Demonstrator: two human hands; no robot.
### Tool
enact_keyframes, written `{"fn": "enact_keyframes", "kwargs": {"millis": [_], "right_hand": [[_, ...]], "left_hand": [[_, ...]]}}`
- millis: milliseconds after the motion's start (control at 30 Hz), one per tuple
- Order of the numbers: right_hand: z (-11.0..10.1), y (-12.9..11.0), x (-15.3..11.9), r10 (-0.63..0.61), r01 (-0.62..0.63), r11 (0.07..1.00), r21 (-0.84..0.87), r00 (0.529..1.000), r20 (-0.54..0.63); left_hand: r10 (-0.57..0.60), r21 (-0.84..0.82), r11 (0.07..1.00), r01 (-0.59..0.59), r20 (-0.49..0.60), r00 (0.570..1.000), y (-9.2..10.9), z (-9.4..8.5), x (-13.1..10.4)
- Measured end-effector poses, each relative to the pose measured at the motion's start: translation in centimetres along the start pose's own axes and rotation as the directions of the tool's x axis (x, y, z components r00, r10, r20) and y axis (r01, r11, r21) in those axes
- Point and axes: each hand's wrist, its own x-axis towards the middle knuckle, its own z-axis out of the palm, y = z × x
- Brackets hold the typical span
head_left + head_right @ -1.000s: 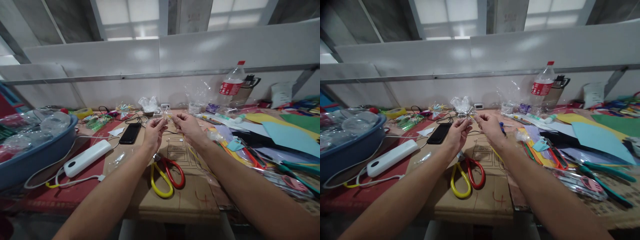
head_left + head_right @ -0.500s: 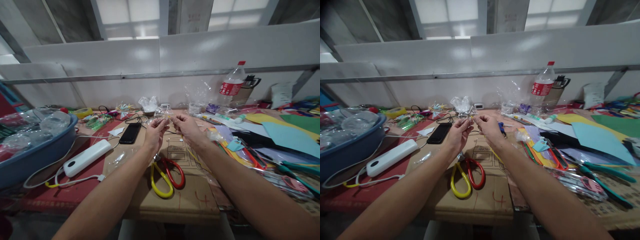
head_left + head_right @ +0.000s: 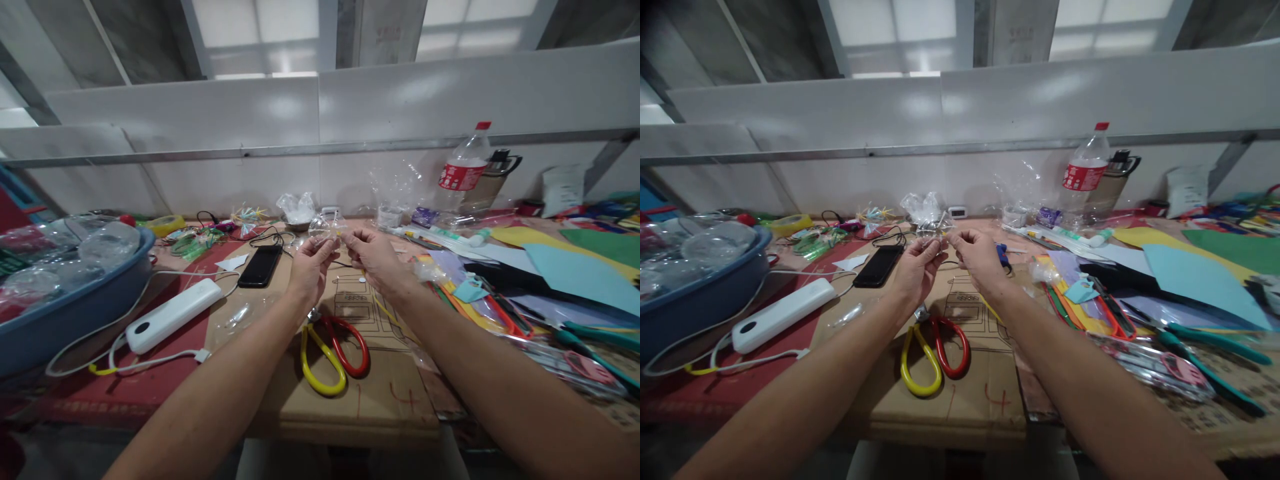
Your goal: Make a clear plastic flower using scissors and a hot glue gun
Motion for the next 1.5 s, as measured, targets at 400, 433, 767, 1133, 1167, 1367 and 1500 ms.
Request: {"fn": "enact_keyframes", "kwargs": {"millis": [400, 433, 767, 1133, 1167, 1367, 1500], "right_hand": [[0.13, -0.08, -0.15, -0.005, 0.005, 1.0, -0.031, 1.0, -0.008], [0.17, -0.14, -0.19, -0.001, 0.001, 0.999, -0.032, 1.0, -0.01], [0.37, -0.43, -0.36, 0.007, -0.008, 1.0, -0.022, 0.999, -0.031], [0.32, -0.36, -0.2, -0.006, 0.005, 1.0, -0.029, 1.0, -0.03], [0.32, -0.37, -0.19, -0.007, 0.007, 1.0, -0.021, 1.0, -0.027], [0.38, -0.44, -0.19, -0.008, 0.008, 1.0, -0.007, 0.999, -0.032], [0.35, -0.37, -0.15, -0.023, 0.021, 0.998, -0.055, 0.999, -0.037]], "left_hand": [[0.013, 0.006, 1.0, -0.013, 0.019, 1.0, -0.09, -0.04, -0.06], [0.015, 0.011, 1.0, -0.015, 0.026, 1.0, -0.09, -0.04, -0.08], [0.012, 0.021, 1.0, -0.012, 0.012, 1.0, -0.03, 0.08, -0.22], [0.028, 0.036, 0.999, -0.029, 0.042, 0.999, -0.14, -0.01, -0.19], [0.026, 0.035, 0.999, -0.028, 0.042, 0.999, -0.1, -0.03, -0.19], [0.017, 0.041, 0.999, -0.019, 0.037, 0.999, 0.0, 0.02, -0.19], [0.026, 0.044, 0.999, -0.028, 0.043, 0.999, -0.11, 0.08, -0.22]]}}
